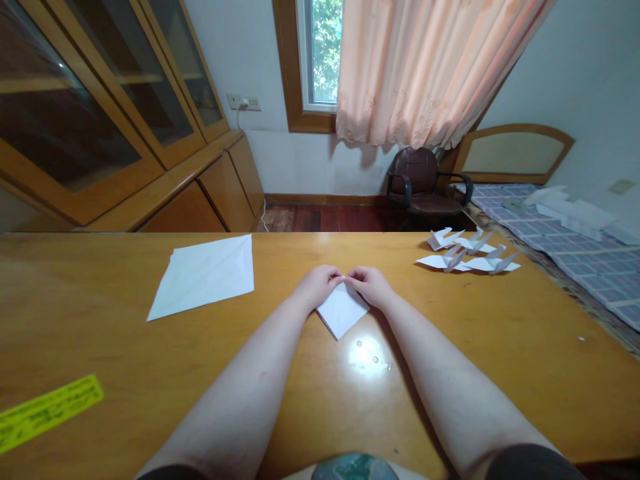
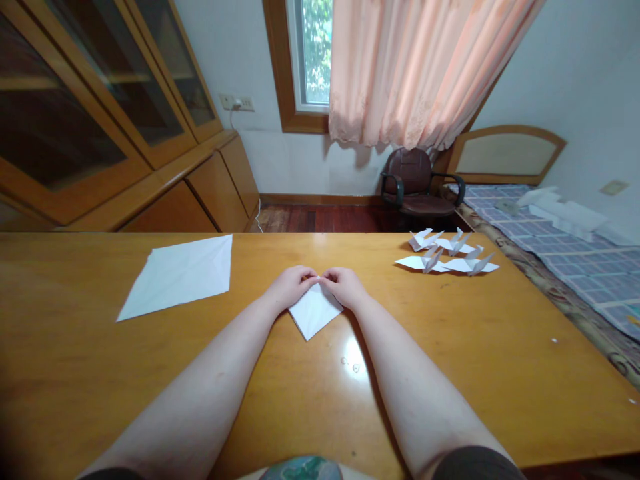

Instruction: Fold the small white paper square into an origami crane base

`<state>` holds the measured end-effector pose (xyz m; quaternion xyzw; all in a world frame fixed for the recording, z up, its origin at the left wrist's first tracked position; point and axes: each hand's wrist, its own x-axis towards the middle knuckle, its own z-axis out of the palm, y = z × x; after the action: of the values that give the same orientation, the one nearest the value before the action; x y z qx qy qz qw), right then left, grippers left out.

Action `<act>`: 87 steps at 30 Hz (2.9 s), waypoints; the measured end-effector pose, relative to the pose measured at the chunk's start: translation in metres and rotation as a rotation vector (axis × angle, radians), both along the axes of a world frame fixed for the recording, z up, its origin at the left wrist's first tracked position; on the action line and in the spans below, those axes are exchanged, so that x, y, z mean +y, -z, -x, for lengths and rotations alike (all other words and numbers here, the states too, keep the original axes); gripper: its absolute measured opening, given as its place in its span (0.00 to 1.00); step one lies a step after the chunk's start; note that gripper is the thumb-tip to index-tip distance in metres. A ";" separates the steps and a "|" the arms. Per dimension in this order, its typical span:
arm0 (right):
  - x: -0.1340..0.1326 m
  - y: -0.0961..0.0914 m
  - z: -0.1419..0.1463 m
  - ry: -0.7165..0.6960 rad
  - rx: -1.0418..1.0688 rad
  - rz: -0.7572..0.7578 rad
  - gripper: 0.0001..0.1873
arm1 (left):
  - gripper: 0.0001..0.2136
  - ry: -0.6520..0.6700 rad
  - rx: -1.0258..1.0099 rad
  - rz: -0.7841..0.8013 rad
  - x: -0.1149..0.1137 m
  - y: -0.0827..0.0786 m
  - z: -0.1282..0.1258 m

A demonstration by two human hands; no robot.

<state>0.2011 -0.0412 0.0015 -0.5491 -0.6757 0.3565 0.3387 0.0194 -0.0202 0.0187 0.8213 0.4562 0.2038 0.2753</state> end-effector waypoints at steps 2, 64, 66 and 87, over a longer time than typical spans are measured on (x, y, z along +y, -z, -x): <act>-0.001 -0.001 0.000 0.001 0.004 -0.001 0.15 | 0.10 0.005 -0.007 0.007 0.000 -0.001 0.000; 0.008 -0.005 -0.011 0.322 0.281 0.059 0.20 | 0.12 -0.282 -0.275 0.046 0.012 0.008 0.017; 0.008 -0.008 -0.010 0.327 0.305 0.062 0.20 | 0.12 -0.281 -0.250 0.052 0.011 0.008 0.016; 0.008 -0.005 -0.011 0.319 0.290 0.036 0.20 | 0.15 -0.182 -0.521 0.052 0.006 0.000 0.015</act>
<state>0.2119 -0.0332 0.0066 -0.5980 -0.5182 0.3856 0.4745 0.0048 -0.0142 0.0187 0.6896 0.4472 0.4202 0.3847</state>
